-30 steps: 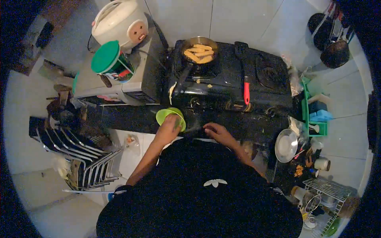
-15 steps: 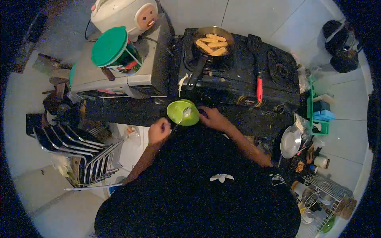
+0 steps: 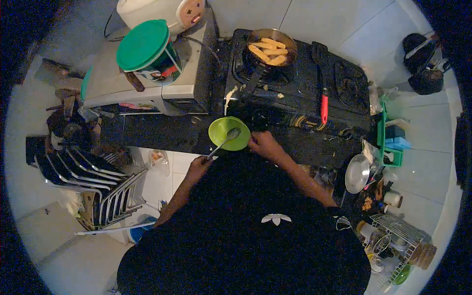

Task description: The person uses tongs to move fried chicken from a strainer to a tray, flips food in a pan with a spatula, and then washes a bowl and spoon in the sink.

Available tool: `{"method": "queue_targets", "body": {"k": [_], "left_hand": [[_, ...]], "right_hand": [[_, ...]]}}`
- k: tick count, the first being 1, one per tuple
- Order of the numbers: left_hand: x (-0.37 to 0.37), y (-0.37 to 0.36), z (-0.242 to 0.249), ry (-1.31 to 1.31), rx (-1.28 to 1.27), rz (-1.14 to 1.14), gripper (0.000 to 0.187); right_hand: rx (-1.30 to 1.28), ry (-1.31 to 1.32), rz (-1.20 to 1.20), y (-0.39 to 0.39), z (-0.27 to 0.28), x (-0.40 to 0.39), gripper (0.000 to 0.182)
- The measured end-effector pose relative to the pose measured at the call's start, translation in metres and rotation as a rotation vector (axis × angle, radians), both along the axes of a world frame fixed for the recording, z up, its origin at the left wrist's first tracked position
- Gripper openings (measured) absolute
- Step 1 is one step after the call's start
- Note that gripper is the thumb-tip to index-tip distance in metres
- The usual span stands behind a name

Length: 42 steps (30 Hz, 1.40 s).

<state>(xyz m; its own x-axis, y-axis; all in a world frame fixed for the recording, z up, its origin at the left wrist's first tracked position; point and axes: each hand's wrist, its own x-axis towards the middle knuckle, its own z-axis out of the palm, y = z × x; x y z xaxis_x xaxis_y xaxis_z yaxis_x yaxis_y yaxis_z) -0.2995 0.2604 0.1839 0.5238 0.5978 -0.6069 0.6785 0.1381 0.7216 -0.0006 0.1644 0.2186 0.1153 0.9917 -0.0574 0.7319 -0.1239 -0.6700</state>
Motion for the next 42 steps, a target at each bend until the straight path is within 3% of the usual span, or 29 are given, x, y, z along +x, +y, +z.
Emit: {"method": "queue_targets", "body": {"k": [3,6,9,11,13,15,19,21,23,25,28,30,33,37,42], "left_hand": [[-0.004,0.0,0.007,-0.104,0.098,-0.013,0.027],[-0.006,0.003,0.022,-0.217,-0.071,0.114,0.024],[-0.002,0.0,0.038,-0.019,0.052,0.046,0.024],[-0.004,-0.004,0.031,-0.184,0.134,0.177,0.026],[-0.005,-0.003,0.035,-0.201,0.094,0.173,0.027],[0.003,-0.004,0.057,-0.213,0.064,0.197,0.029],[0.005,-0.004,0.056,-0.289,0.197,0.151,0.037],[0.008,-0.004,0.047,-0.418,0.011,0.288,0.043],[0.011,-0.001,0.034,-0.463,-0.075,0.333,0.044],[0.016,0.003,0.029,-0.506,-0.162,0.373,0.045],[0.025,0.006,0.031,-0.465,-0.092,0.253,0.054],[0.032,0.004,0.036,-0.726,-0.229,0.295,0.069],[0.041,0.006,0.028,-0.788,-0.322,0.299,0.077],[0.048,0.006,0.034,-0.771,-0.309,0.277,0.075],[0.061,0.005,0.059,-0.694,-0.358,0.361,0.071]], "right_hand": [[-0.115,0.201,-0.032,0.004,0.032,-0.003,0.031],[-0.198,0.323,-0.066,0.002,0.021,-0.004,0.029],[-0.179,0.459,-0.031,-0.002,0.005,-0.003,0.024],[-0.22,0.497,-0.044,-0.005,0.006,-0.004,0.023],[-0.26,0.533,-0.06,-0.008,0.002,-0.006,0.022],[-0.352,0.745,-0.161,-0.01,-0.007,-0.008,0.022],[-0.352,0.759,-0.177,-0.013,0.006,-0.009,0.022],[-0.359,0.839,-0.219,-0.015,-0.004,-0.009,0.022],[-0.273,0.702,-0.166,-0.02,-0.054,-0.002,0.022],[-0.186,0.566,-0.117,-0.019,-0.057,-0.002,0.023],[-0.237,0.679,-0.156,-0.02,-0.058,-0.002,0.023],[-0.201,0.546,-0.157,-0.019,-0.069,-0.003,0.024],[-0.091,0.449,-0.235,-0.017,-0.088,-0.006,0.027],[-0.12,0.605,-0.262,-0.015,-0.069,-0.007,0.031],[-0.142,0.576,-0.211,-0.016,-0.036,-0.009,0.026]]}}
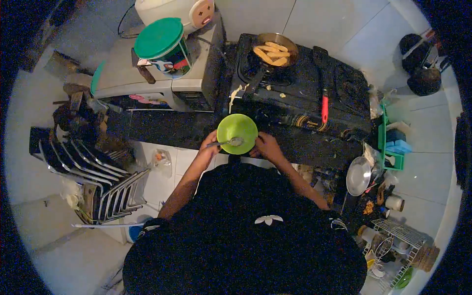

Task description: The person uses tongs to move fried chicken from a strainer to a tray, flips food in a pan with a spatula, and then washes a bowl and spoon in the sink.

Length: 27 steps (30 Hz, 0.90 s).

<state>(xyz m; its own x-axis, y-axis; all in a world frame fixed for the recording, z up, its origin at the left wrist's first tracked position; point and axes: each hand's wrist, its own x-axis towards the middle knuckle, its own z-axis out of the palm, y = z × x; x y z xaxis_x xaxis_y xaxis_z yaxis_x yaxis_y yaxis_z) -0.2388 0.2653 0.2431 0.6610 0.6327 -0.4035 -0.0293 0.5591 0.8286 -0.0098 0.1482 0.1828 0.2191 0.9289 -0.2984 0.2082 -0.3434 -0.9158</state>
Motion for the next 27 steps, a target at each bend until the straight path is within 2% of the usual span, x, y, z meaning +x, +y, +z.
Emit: {"method": "queue_targets", "body": {"k": [3,6,9,12,13,14,16,17,18,19,20,21,22,24,27], "left_hand": [[-0.003,0.006,-0.03,-0.088,-0.004,-0.045,0.068],[-0.008,0.006,-0.044,-0.081,0.038,-0.07,0.067],[-0.008,0.003,-0.04,-0.141,-0.027,-0.034,0.065],[-0.012,0.001,-0.021,-0.033,-0.021,0.019,0.063],[-0.017,0.001,-0.02,-0.067,-0.013,0.045,0.057],[-0.024,0.003,-0.019,-0.072,-0.008,0.04,0.057],[-0.035,0.008,-0.018,0.04,0.283,0.037,0.05],[-0.037,0.007,-0.004,0.154,0.374,0.054,0.044],[-0.038,0.009,-0.004,0.151,0.378,0.054,0.044],[-0.04,0.011,-0.005,0.146,0.287,0.098,0.045],[-0.041,0.013,-0.006,0.142,0.196,0.142,0.046],[-0.04,0.014,-0.007,0.109,0.116,0.131,0.056],[-0.038,0.014,-0.012,0.109,0.119,0.133,0.056],[-0.03,0.014,-0.024,-0.107,-0.109,0.127,0.065],[-0.016,0.011,-0.025,-0.234,-0.226,0.088,0.069]], "right_hand": [[-0.05,0.134,-0.072,-0.005,-0.015,-0.001,0.024],[-0.093,0.189,-0.113,-0.009,0.038,-0.005,0.024],[-0.063,0.074,-0.038,-0.011,-0.012,0.006,0.024],[0.054,0.062,-0.017,-0.014,-0.009,0.01,0.024],[0.094,0.058,-0.009,-0.016,-0.009,0.012,0.025],[0.048,0.115,-0.028,-0.018,-0.02,0.015,0.025],[0.008,0.168,-0.048,-0.023,-0.044,0.022,0.026],[0.07,0.044,-0.013,-0.026,-0.054,0.027,0.028],[0.102,-0.019,0.006,-0.029,-0.062,0.032,0.029],[0.134,-0.083,0.022,-0.03,-0.057,0.034,0.03],[-0.014,0.168,-0.084,-0.029,-0.016,0.028,0.032],[-0.163,0.419,-0.189,-0.027,0.01,0.023,0.033],[-0.16,0.42,-0.186,-0.025,0.007,0.024,0.033],[-0.118,0.401,-0.171,-0.019,0.002,0.023,0.035],[-0.063,0.444,-0.186,-0.005,0.005,0.014,0.038]]}}
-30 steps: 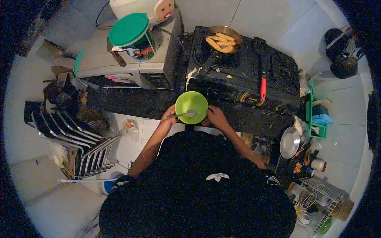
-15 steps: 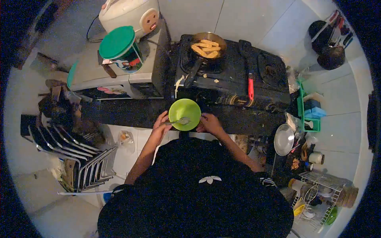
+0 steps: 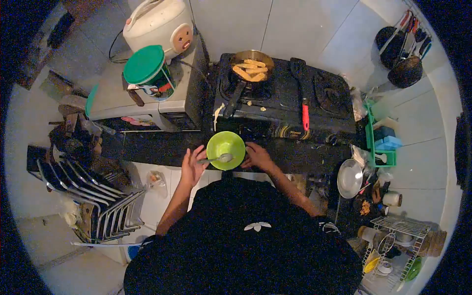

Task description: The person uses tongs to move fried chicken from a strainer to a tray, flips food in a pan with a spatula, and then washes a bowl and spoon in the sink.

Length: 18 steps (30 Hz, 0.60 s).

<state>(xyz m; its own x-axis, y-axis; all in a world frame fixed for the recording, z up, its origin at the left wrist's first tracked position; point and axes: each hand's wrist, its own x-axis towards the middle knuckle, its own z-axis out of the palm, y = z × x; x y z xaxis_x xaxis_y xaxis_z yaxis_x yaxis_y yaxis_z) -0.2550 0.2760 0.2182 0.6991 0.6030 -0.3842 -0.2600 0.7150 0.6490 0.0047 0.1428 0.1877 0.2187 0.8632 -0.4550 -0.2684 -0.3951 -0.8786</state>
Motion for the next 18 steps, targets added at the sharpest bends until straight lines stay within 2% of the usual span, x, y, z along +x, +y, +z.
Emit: {"method": "queue_targets", "body": {"k": [1,3,4,6,9,12,13,15,16,18], "left_hand": [[0.005,-0.001,0.0,-0.101,-0.069,-0.022,0.07],[0.014,-0.003,0.0,-0.137,-0.126,0.016,0.07],[0.018,-0.002,-0.002,-0.129,-0.132,0.002,0.07],[0.019,-0.001,-0.007,-0.081,-0.106,-0.035,0.07],[0.021,-0.002,-0.006,0.018,-0.03,-0.062,0.072],[0.021,-0.001,-0.001,0.022,0.022,-0.077,0.075],[0.021,0.001,-0.004,-0.003,0.021,-0.084,0.075],[0.023,0.001,0.001,-0.042,-0.014,-0.117,0.075],[0.026,0.0,-0.002,-0.103,-0.062,-0.125,0.074],[0.031,-0.002,-0.004,-0.17,-0.107,-0.136,0.074]], "right_hand": [[0.005,-0.003,0.001,0.003,0.003,-0.002,0.038],[0.078,-0.243,0.038,0.008,0.011,-0.004,0.039],[0.082,-0.247,0.037,0.009,0.004,-0.002,0.039],[0.104,-0.803,0.149,0.011,-0.008,0.001,0.043],[0.011,-0.685,0.093,0.008,0.012,-0.003,0.046],[0.074,-0.836,0.065,0.002,0.039,-0.002,0.047],[0.071,-0.842,0.061,0.002,0.028,-0.001,0.047],[0.1,-0.72,0.007,0.001,-0.011,0.003,0.043],[0.094,-0.723,0.004,0.0,-0.003,0.0,0.043],[0.008,-0.468,0.062,0.003,0.026,-0.008,0.041]]}}
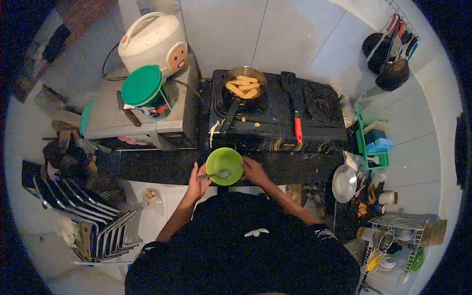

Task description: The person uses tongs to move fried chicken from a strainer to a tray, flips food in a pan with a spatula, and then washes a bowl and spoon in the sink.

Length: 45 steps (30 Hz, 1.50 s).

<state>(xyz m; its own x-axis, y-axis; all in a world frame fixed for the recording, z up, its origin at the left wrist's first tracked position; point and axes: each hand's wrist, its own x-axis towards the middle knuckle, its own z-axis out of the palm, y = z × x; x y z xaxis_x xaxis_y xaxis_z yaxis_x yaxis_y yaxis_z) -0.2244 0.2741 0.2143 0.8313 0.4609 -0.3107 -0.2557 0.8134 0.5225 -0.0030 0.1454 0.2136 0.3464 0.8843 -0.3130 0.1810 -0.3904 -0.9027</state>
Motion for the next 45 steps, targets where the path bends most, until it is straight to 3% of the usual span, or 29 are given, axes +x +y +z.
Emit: {"method": "queue_targets", "body": {"k": [2,10,12,15,17,19,20,23,24,27,28,30,34,37,38,39,40,41,45], "left_hand": [[0.0,-0.005,0.009,0.192,0.112,0.046,0.072],[0.0,-0.006,0.05,0.173,0.478,-0.117,0.083],[0.007,-0.008,0.05,0.006,0.656,-0.19,0.097],[0.029,-0.007,0.069,-0.125,0.707,-0.287,0.11],[0.046,-0.01,0.077,-0.073,0.732,-0.296,0.112],[0.067,-0.014,0.083,-0.026,0.765,-0.305,0.113],[0.078,-0.014,0.087,0.11,0.882,-0.38,0.112],[0.114,-0.027,0.08,-0.066,0.77,-0.293,0.105],[0.121,-0.032,0.085,0.002,0.812,-0.293,0.101],[0.148,-0.053,0.095,-0.094,0.384,-0.322,0.092],[0.156,-0.057,0.101,-0.073,0.553,-0.335,0.089],[0.18,-0.076,0.099,0.025,0.411,-0.34,0.076],[0.214,-0.127,0.111,-0.028,0.639,-0.39,0.067],[0.237,-0.189,0.11,-0.08,0.881,-0.293,0.056],[0.237,-0.216,0.122,-0.104,0.78,-0.339,0.054],[0.243,-0.233,0.107,-0.102,1.076,-0.348,0.054],[0.235,-0.268,0.13,-0.082,0.928,-0.405,0.052],[0.225,-0.305,0.155,-0.054,0.779,-0.468,0.051],[0.225,-0.429,0.138,-0.045,0.675,-0.67,0.047]], "right_hand": [[0.057,-0.045,0.003,-0.004,0.001,0.0,0.039],[0.22,-0.377,0.037,-0.032,0.056,0.015,0.035],[0.102,-0.173,-0.07,-0.042,0.066,0.019,0.037],[0.199,-0.14,-0.15,-0.053,0.093,0.025,0.038],[0.232,-0.139,-0.181,-0.059,0.106,0.028,0.039],[0.158,0.334,-0.498,-0.061,0.129,0.025,0.041],[0.176,0.367,-0.501,-0.063,0.141,0.027,0.042],[0.299,0.29,-0.608,-0.071,0.141,0.038,0.043],[0.286,0.056,-0.594,-0.076,0.145,0.043,0.043],[0.378,0.13,-0.67,-0.103,0.127,0.064,0.042],[0.375,0.057,-0.71,-0.108,0.143,0.06,0.043],[0.387,0.145,-0.767,-0.126,0.157,0.059,0.043],[0.473,0.226,-0.863,-0.186,0.15,0.061,0.045],[0.567,0.198,-0.977,-0.25,0.161,0.044,0.047],[0.525,0.174,-0.98,-0.28,0.161,0.041,0.047],[0.483,0.151,-0.991,-0.311,0.161,0.037,0.047],[0.401,0.074,-1.046,-0.341,0.161,0.031,0.048],[0.557,0.154,-1.098,-0.364,0.173,0.016,0.049],[0.477,-0.032,-1.232,-0.496,0.144,-0.006,0.052]]}}
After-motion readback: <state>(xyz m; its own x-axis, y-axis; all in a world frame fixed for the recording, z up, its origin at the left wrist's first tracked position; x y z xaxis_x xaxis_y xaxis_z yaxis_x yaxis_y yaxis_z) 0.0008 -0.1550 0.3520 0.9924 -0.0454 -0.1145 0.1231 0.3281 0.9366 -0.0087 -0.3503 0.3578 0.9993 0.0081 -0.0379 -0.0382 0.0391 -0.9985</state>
